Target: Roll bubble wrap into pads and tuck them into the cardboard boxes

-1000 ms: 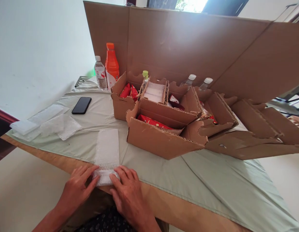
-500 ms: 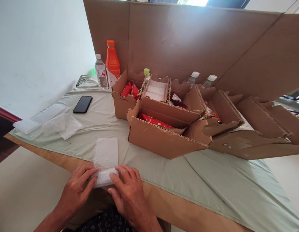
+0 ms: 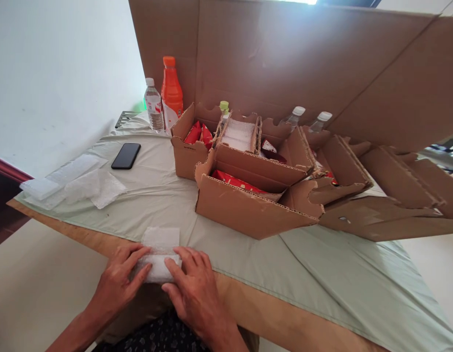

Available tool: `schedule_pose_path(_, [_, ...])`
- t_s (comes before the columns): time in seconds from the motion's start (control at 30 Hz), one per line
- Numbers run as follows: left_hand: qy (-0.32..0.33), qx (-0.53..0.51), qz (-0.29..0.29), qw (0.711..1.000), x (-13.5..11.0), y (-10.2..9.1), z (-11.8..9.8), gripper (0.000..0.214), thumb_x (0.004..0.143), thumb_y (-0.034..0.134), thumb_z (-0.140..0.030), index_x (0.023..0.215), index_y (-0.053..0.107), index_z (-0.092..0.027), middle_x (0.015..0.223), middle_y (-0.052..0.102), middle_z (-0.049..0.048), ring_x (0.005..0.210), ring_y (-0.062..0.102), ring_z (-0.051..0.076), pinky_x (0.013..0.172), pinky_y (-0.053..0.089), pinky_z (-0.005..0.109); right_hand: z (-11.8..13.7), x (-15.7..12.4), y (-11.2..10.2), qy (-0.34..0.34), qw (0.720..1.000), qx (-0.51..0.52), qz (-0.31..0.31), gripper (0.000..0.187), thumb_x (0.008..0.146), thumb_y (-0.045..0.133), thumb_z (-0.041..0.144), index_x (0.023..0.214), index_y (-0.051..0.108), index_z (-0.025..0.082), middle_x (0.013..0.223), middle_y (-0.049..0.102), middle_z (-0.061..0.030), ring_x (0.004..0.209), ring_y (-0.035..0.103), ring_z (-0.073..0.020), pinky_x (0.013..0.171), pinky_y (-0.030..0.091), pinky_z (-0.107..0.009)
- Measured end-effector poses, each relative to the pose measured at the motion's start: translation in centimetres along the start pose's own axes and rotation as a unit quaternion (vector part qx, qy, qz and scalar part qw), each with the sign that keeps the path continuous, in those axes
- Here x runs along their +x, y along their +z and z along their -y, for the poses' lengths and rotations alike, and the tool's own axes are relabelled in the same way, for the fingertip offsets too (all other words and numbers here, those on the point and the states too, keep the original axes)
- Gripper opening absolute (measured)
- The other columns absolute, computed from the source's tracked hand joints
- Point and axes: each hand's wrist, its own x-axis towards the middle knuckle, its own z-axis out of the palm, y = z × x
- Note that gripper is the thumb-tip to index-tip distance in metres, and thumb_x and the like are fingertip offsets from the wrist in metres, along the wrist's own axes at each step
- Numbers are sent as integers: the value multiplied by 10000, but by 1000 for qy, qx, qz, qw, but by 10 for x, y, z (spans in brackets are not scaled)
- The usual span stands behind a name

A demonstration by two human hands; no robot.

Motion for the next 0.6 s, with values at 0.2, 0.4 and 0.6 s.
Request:
schedule_pose_path(0.2, [-194,-139,-37,970,-19,-13,5,351,923,638,-449,1170,677,-204,1046,727,93,965,707,249,863,599,396,-6,13,14,50,996,67,-33,305,926,596,94,1208,646,201,1113,743,-83,993,656,-248,889,524,-433])
schedule_pose_path(0.4, [-373,-519,109,761,-17,-22,-13,586,822,756,-514,1286,635,-179,1229,729,161,1140,698,322,976,576,464,7,8,1,144,963,226,7,247,933,610,182,1148,704,258,1029,759,-25,961,682,-214,899,535,-364])
schedule_pose_path(0.6, [-377,-603,108,695,-6,4,-34,556,739,816,-551,1159,700,-205,1000,766,103,940,729,294,864,586,437,-1,-26,4,201,939,271,-62,633,854,701,333,1450,509,239,1450,567,-146,1292,580,-295,1052,502,-442])
